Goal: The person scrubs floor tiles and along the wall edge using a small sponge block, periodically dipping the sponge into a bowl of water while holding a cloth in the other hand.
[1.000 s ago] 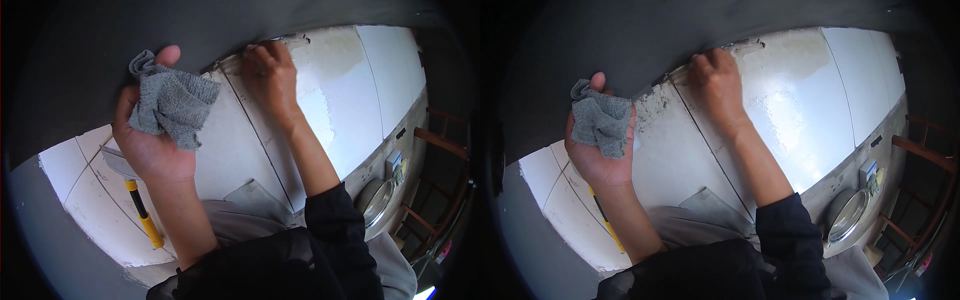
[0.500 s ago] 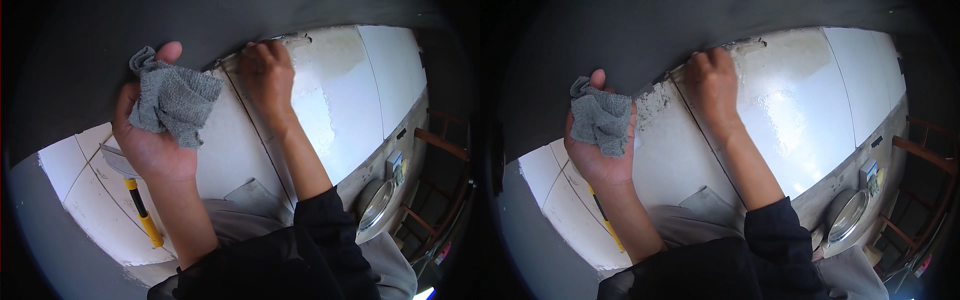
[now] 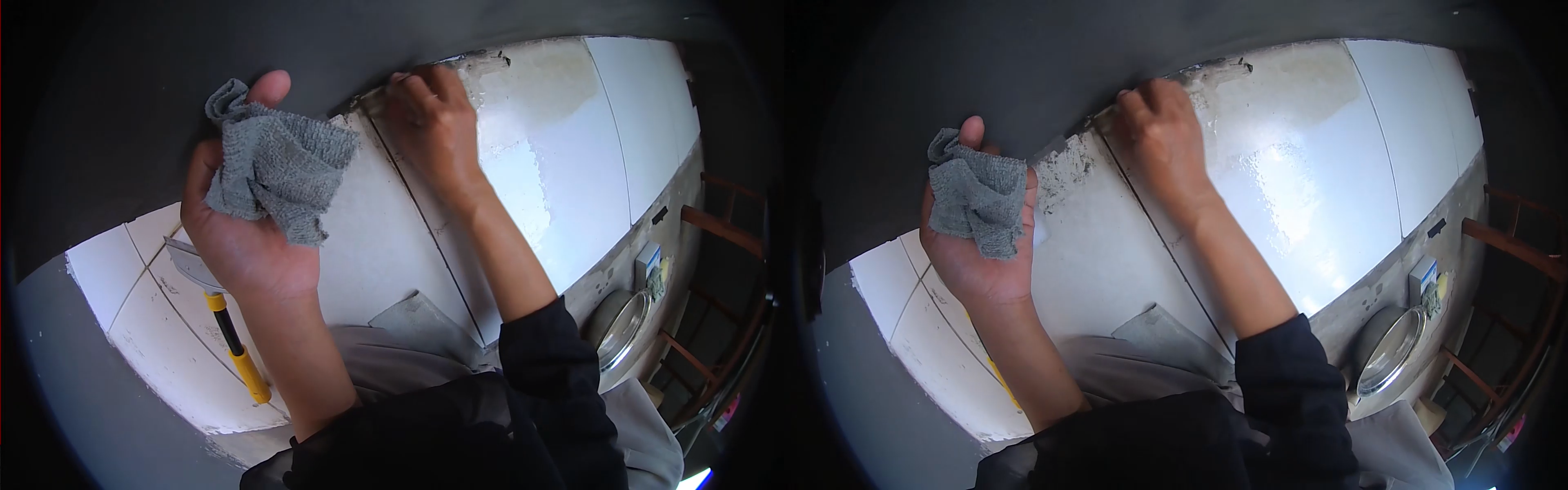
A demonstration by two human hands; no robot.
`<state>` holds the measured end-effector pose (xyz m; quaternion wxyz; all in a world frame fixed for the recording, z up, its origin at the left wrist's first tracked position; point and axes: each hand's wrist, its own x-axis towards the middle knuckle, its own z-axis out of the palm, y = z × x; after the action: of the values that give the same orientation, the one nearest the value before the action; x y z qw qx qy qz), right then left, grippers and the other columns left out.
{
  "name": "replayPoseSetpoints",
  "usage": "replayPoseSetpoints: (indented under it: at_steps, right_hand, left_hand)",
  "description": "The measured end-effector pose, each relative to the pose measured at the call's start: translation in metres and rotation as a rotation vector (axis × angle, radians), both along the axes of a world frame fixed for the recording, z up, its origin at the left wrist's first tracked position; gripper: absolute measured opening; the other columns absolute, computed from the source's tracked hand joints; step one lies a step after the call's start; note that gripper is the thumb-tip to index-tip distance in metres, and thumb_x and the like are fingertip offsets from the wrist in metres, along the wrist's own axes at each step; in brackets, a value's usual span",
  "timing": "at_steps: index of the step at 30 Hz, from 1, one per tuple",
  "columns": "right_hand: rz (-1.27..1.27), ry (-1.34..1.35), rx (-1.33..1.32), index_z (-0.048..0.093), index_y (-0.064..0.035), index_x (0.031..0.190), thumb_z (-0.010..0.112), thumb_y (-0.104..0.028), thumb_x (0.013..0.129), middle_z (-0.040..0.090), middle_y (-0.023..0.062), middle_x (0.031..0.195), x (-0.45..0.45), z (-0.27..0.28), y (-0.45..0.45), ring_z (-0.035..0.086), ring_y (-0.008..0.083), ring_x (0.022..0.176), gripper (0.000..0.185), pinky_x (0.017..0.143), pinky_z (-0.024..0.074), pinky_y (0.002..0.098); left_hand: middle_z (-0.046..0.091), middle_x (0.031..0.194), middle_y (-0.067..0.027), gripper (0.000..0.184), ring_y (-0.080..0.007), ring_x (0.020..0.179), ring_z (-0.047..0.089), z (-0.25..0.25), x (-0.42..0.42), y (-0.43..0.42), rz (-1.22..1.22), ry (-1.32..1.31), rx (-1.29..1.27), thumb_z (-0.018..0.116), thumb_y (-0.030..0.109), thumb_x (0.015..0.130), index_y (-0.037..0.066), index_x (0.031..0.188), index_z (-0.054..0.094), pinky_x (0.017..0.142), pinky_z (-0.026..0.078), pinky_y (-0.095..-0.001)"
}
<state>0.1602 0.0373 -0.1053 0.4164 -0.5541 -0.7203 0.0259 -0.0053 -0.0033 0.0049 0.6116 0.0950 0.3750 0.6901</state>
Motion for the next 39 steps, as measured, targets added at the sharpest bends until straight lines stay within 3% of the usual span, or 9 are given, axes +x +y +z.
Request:
replayPoseSetpoints:
  at_steps: [4,10,14,20,26,30,33,36,39]
  right_hand:
    - [-0.202,0.066,-0.061,0.068,-0.0049,0.087,0.072,-0.002,0.075,0.063,0.0111,0.088,0.008,0.003,0.007,0.065,0.0287,0.079,0.013,0.067,0.0547,0.0370]
    - [0.009,-0.025,0.013,0.070,-0.0054,0.091,0.073,-0.003,0.073,0.063,0.0112,0.089,0.000,-0.001,0.001,0.064,0.0305,0.080,0.018,0.069,0.0547,0.0380]
    - [-0.150,0.001,-0.020,0.069,-0.0059,0.088,0.070,-0.001,0.075,0.063,0.0112,0.087,0.004,0.005,0.005,0.064,0.0290,0.079,0.014,0.068,0.0545,0.0383]
    - [0.007,-0.041,0.036,0.069,-0.0069,0.087,0.072,-0.002,0.075,0.063,0.0105,0.087,-0.006,-0.001,-0.002,0.065,0.0281,0.077,0.013,0.066,0.0551,0.0378]
    - [-0.182,0.012,-0.015,0.070,-0.0065,0.090,0.074,-0.003,0.074,0.064,0.0121,0.091,-0.006,0.004,0.001,0.064,0.0305,0.078,0.017,0.069,0.0551,0.0392]
    - [0.016,-0.025,0.036,0.069,-0.0059,0.089,0.075,-0.004,0.074,0.064,0.0119,0.088,-0.012,-0.002,-0.004,0.064,0.0306,0.080,0.015,0.069,0.0548,0.0394]
    - [-0.104,0.067,-0.025,0.065,-0.0009,0.083,0.066,0.000,0.077,0.060,0.0150,0.081,0.012,0.006,0.008,0.060,0.0332,0.078,0.006,0.069,0.0512,0.0440]
    - [-0.222,0.008,-0.027,0.069,-0.0056,0.087,0.071,-0.004,0.079,0.064,0.0121,0.090,0.004,0.009,0.006,0.065,0.0291,0.076,0.008,0.068,0.0549,0.0386]
    - [-0.020,0.026,-0.006,0.070,-0.0061,0.090,0.072,-0.002,0.076,0.064,0.0128,0.092,-0.014,0.004,-0.006,0.065,0.0327,0.079,0.015,0.070,0.0551,0.0390]
  left_hand:
    - [0.055,0.081,-0.0085,0.041,-0.0146,0.073,0.051,0.002,-0.001,-0.001,0.012,-0.011,-0.008,0.037,0.022,0.100,-0.007,0.116,0.060,0.081,0.043,-0.0323]
    - [0.054,0.080,-0.0083,0.041,-0.0147,0.073,0.051,0.003,0.003,0.000,0.033,0.013,-0.029,0.037,0.022,0.100,-0.007,0.116,0.060,0.082,0.043,-0.0324]
    - [0.054,0.081,-0.0080,0.042,-0.0147,0.073,0.051,0.002,0.000,0.000,0.015,-0.014,-0.014,0.036,0.023,0.100,-0.007,0.117,0.060,0.081,0.042,-0.0328]
    - [0.054,0.080,-0.0068,0.042,-0.0139,0.071,0.050,0.005,0.004,0.001,0.058,0.038,-0.072,0.036,0.023,0.101,-0.008,0.118,0.059,0.079,0.042,-0.0322]
    - [0.053,0.079,-0.0071,0.042,-0.0140,0.071,0.050,0.011,0.010,0.003,0.104,0.054,-0.103,0.036,0.023,0.101,-0.008,0.118,0.059,0.077,0.041,-0.0317]
    - [0.053,0.079,-0.0072,0.042,-0.0140,0.071,0.050,0.003,0.005,0.001,0.037,0.038,-0.044,0.036,0.023,0.101,-0.008,0.118,0.059,0.077,0.041,-0.0316]
    - [0.053,0.079,-0.0075,0.042,-0.0146,0.071,0.051,0.004,0.002,-0.001,0.053,0.035,-0.048,0.036,0.023,0.101,-0.008,0.118,0.059,0.078,0.042,-0.0323]
    - [0.053,0.079,-0.0079,0.042,-0.0146,0.072,0.051,0.006,0.005,0.002,0.071,0.032,-0.061,0.037,0.023,0.101,-0.008,0.118,0.059,0.078,0.042,-0.0324]
    - [0.054,0.079,-0.0085,0.042,-0.0145,0.073,0.052,0.008,0.009,0.002,0.087,0.050,-0.080,0.037,0.023,0.101,-0.007,0.118,0.059,0.080,0.043,-0.0323]
